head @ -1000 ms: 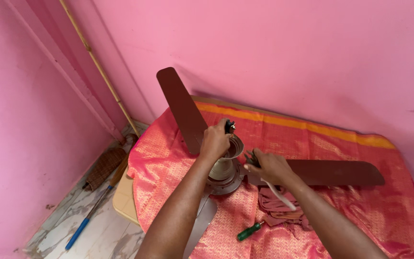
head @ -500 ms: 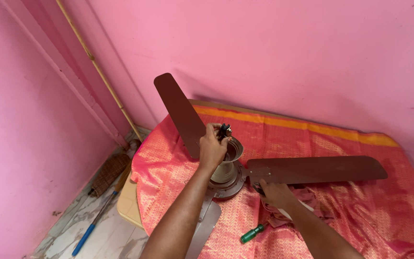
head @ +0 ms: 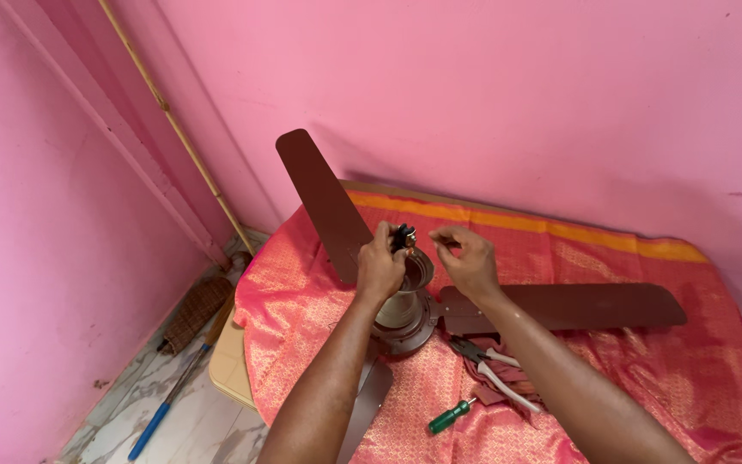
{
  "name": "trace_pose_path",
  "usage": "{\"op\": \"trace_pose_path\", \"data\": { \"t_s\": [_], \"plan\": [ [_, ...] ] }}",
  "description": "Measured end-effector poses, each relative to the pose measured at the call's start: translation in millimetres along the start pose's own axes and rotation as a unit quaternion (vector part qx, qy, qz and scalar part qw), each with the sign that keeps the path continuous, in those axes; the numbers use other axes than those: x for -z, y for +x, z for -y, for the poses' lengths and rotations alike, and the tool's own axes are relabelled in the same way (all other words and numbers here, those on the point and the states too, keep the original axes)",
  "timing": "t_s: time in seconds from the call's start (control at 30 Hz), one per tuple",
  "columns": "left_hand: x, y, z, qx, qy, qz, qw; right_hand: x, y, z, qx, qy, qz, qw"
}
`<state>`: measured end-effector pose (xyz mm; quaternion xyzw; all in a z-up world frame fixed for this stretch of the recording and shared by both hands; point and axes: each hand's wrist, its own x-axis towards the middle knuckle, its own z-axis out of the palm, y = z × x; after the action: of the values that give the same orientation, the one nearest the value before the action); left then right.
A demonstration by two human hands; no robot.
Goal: The person uses pliers to manipulate and tighten wires inside the motor housing of a ceiling fan. They repeatedly adjust the wires and secure them within the central hub.
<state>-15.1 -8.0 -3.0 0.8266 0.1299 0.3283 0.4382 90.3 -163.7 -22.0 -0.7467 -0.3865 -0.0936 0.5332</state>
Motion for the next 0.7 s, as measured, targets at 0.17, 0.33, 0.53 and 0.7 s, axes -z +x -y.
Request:
{"op": "trace_pose_path", "data": {
  "t_s": [0.17,0.33,0.53,0.7],
  "plan": [
    [4.4,-1.7,5.4,0.024,-0.059,0.02,0.998,-21.6,5.9,10.8,-0.136,0.129,0.012,0.982],
    [7.7,-2.8,9.6,0.041,-0.111,0.041,0.992,-37.8,0.7,6.7,-0.144,0.207,0.003,0.968],
    [18.7,-2.0,10.7,0.066,-0.1,0.071,0.99,-41.6,-3.8,13.0,-0.116,0.192,0.004,0.975],
    [21.1,-2.9,12.2,0.084,-0.097,0.079,0.989,-44.6,-1.0,16.0,-0.09,0.183,0.005,0.979]
  ]
}}
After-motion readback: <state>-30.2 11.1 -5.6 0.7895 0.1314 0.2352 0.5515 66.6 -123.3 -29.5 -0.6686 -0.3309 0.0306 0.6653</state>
